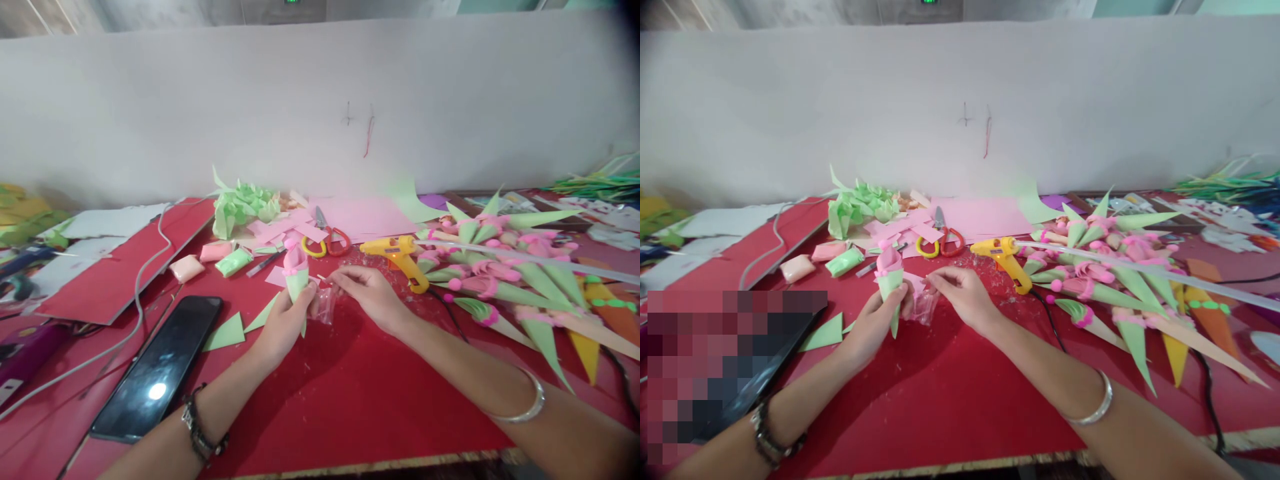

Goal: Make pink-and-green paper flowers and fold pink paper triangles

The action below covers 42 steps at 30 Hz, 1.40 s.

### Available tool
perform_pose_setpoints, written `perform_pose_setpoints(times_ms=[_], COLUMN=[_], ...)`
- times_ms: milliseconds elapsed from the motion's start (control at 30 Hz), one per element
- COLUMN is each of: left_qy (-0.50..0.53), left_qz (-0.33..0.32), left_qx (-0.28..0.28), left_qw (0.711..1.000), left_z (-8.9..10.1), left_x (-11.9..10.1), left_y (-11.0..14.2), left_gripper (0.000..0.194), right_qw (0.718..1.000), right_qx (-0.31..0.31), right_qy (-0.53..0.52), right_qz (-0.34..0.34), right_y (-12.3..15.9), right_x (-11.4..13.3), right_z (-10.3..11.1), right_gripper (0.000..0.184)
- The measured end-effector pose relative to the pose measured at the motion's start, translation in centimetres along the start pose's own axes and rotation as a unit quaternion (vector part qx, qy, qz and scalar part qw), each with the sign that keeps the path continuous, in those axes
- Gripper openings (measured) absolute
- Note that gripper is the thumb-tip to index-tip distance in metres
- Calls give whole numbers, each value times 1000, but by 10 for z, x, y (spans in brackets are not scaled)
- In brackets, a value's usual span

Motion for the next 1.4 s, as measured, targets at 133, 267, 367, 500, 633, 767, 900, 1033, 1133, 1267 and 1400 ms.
perform_pose_setpoints(times_ms=[133,267,367,500,633,767,900,1033,1133,1267,1400], left_qy=[28,46,51,63,54,41,50,92,95,86,87], left_qz=[16,46,46,51,49,60,64,69,74,78,80], left_qx=[-19,-91,-83,-59,-32,-28,-26,-17,-13,-16,-19], left_qw=[999,994,994,995,997,997,996,993,993,993,993], left_z=[0,2,2,1,0,0,0,1,2,3,2], left_x=[3,7,6,4,6,8,9,11,12,11,10], left_y=[0,0,-1,-2,-1,-1,-1,-3,-3,-3,-2], left_gripper=[34,30,29,26,27,31,29,28,30,32,34], right_qw=[999,997,998,999,998,998,997,992,981,977,980], right_qx=[-11,1,26,50,42,33,22,16,-3,-36,-43], right_qy=[-19,-67,-48,5,29,44,58,90,134,146,128], right_qz=[-24,-39,-23,7,29,38,49,91,137,153,146], right_y=[0,1,4,6,6,5,6,11,14,16,15], right_x=[1,0,0,4,6,5,3,4,8,11,11], right_z=[0,0,-1,-5,-6,-6,-7,-8,-8,-8,-7], right_gripper=[10,12,13,9,7,6,7,15,15,12,9])
Point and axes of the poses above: each hand's wrist, its own y-axis away from the middle knuckle, its own z-axis out of the back of the hand, x = y × z, the point moved 1 cm from there along -y, towards the middle knuckle, and after that the axes turned 8 degrees about y, right-handed, at the moved point
